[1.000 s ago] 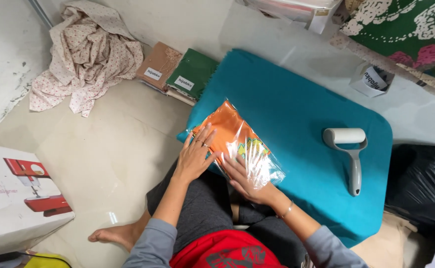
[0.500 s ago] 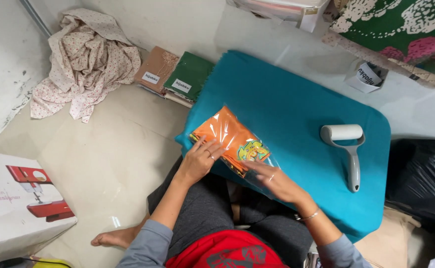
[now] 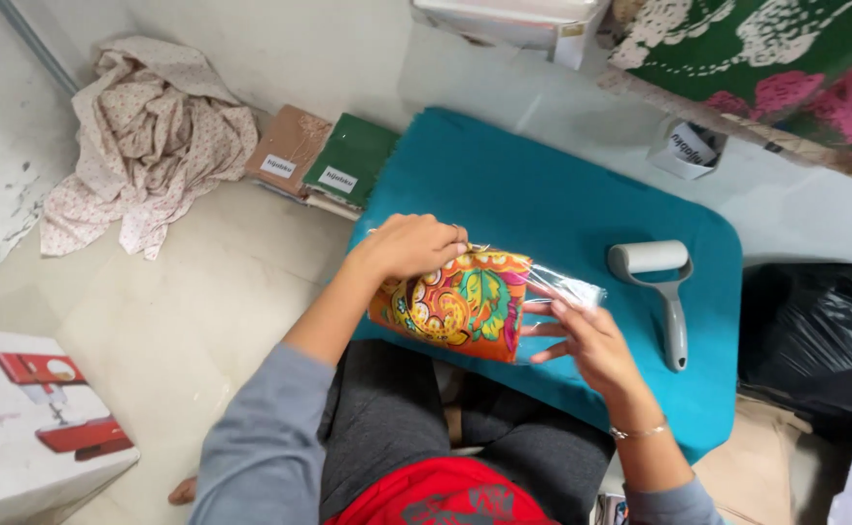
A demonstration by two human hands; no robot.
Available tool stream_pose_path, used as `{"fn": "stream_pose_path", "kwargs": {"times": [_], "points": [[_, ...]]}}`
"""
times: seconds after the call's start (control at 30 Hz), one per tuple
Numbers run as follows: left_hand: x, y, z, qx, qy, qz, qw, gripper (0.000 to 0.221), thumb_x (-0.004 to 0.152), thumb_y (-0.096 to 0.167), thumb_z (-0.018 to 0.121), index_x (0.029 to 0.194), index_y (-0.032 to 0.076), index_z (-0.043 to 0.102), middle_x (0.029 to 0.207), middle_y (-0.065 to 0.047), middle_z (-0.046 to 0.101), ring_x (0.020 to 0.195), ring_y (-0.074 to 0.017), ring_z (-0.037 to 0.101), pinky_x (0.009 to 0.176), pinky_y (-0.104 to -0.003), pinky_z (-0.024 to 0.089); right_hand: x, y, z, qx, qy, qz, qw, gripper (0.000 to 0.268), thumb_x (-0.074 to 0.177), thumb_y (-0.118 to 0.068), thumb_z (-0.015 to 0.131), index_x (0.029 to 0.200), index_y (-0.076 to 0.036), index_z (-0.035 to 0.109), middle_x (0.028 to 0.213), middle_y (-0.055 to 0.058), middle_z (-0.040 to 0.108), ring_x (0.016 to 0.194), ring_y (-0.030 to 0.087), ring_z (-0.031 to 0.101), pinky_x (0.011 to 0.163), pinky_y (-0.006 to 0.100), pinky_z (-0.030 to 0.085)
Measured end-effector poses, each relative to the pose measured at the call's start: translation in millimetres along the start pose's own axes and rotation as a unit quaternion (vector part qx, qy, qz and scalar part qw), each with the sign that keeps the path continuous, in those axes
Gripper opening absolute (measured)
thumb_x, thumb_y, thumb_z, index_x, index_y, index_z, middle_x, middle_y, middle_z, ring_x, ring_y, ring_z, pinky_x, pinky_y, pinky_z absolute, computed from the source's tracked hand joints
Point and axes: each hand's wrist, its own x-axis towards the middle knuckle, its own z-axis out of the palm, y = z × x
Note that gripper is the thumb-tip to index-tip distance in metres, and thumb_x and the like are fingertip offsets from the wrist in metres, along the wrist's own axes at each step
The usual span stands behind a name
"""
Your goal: The person is cleaning fabric with a lint roller, folding it neatly, and placing it into clear plastic packaging bags.
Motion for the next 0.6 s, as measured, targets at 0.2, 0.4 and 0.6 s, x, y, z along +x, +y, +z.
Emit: {"fn": "stream_pose_path", "kwargs": {"times": [0.2,0.4,0.6], "points": [[162,-58,95,0.007,-0.145,0.069,0.987,0.047,0.093,0.054,0.047,0.120,0.025,0.073,0.115,-0.011,0.075,0.117,-0.0365,0.067,0.096,-0.054,0.054,47,76,-54,0.102,-0.022,0.108,0.989,0.054,0.102,-0.044,0.047,0.148,-0.015,0.052,0.131,0.028,0.065,0.097,0.049,0.072,0.058,0.058,0.061],[246,-54,152,0.130,-0.115,0.076,0.982,0.038,0.096,0.054,0.050,0.122,0.033,0.068,0.114,-0.005,0.074,0.115,-0.0310,0.069,0.092,-0.058,0.054,35,61,-67,0.039,0.086,0.041,0.995,0.053,0.104,-0.032,0.047,0.156,-0.020,0.042,0.125,0.024,0.069,0.106,0.041,0.071,0.075,0.052,0.062],[169,-28,115,0.202,0.217,0.117,0.948,0.043,0.094,0.046,0.064,0.126,0.017,0.066,0.127,-0.011,0.067,0.113,-0.0317,0.064,0.087,-0.049,0.049,49,91,-113,-0.150,0.211,-0.118,0.959,0.071,0.097,-0.002,0.062,0.161,-0.004,0.031,0.124,0.036,0.062,0.099,0.051,0.068,0.072,0.056,0.061]]}}
